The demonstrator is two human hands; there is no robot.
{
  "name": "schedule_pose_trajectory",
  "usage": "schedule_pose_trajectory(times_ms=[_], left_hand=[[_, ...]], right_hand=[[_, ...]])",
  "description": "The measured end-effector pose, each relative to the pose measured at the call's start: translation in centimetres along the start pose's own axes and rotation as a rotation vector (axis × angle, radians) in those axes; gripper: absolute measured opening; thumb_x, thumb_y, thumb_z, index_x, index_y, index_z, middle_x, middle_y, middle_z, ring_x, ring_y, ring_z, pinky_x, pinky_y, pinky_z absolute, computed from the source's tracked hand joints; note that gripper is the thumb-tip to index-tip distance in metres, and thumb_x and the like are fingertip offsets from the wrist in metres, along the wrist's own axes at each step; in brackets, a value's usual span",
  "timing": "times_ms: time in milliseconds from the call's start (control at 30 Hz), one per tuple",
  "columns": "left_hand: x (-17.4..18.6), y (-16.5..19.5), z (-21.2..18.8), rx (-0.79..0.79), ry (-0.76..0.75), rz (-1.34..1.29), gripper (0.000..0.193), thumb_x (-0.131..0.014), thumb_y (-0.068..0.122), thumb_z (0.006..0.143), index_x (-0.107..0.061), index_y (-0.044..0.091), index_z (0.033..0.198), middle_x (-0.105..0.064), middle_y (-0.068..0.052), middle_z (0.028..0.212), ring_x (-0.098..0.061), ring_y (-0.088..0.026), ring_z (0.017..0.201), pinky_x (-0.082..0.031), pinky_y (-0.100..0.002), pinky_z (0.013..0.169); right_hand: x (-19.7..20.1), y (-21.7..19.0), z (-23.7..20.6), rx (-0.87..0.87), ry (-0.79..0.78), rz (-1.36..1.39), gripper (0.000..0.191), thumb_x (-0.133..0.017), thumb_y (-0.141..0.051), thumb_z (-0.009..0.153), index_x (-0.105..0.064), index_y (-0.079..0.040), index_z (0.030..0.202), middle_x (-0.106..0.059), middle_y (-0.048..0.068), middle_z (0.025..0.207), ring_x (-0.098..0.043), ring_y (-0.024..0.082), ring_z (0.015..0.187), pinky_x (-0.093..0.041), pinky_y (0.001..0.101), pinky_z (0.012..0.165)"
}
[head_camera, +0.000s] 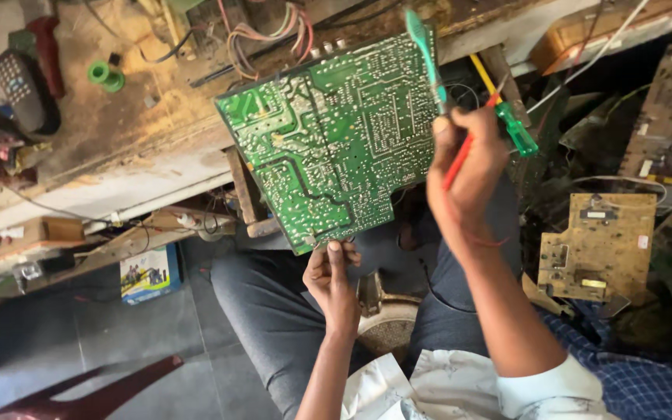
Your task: The person sits on a chair with a green circuit board resting on their lap and probes its solder joints using a red multimeter test lead. They hold a remote control in the other hand, pressing its buttons while probing the board's IR receiver area, and continue probing different points on the board.
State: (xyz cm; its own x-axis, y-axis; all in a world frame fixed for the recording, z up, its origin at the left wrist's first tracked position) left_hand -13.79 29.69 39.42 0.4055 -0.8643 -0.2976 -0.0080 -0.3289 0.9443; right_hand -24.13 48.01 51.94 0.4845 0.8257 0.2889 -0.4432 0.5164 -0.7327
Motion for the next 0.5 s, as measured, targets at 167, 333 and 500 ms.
schedule_pose_trajectory(times_ms=[167,333,500], left_hand=[[0.3,-0.6,0.2,0.017,-0.007,-0.036,0.028,-0.063,0.022,0.103,-0.069,-0.005,0.099,-0.071,-0.007,0.087,-0.063,-0.012,0.074,-0.053,-0.027,0.073],[0.7,-1.1,0.5,0.022,0.034,-0.082,0.026,-0.064,0.02,0.103,-0.069,-0.005,0.099,-0.072,-0.008,0.086,-0.063,-0.013,0.072,-0.053,-0.028,0.07],[1.3,-1.5,0.5,0.066,0.029,-0.115,0.024,-0.064,0.019,0.102,-0.069,-0.004,0.099,-0.072,-0.007,0.085,-0.064,-0.013,0.071,-0.054,-0.028,0.069]], right_hand=[[-2.3,-3.1,-0.5,0.134,-0.284,0.046,0.006,-0.064,0.002,0.097,-0.065,-0.002,0.101,-0.069,0.017,0.09,-0.071,0.032,0.085,-0.055,0.0412,0.076],[-2.6,-4.4,-0.3,0.138,-0.109,0.036,0.012,-0.057,0.007,0.1,-0.061,-0.002,0.106,-0.069,0.017,0.099,-0.072,0.034,0.093,-0.057,0.0396,0.085],[-4.5,-5.4,-1.3,0.072,-0.217,0.093,0.006,-0.063,0.002,0.098,-0.063,-0.001,0.104,-0.069,0.016,0.094,-0.073,0.031,0.085,-0.056,0.0371,0.077]])
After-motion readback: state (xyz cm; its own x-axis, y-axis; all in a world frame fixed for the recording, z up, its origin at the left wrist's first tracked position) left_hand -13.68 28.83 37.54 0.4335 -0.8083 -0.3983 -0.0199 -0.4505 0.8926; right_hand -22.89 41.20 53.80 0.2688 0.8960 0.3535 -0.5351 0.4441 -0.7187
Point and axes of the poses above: each hand's wrist, its own z-axis towards the middle knuckle, its own x-axis out of the back of the hand, y = z × x, the point moved 4 cm from there along z, towards the middle knuckle
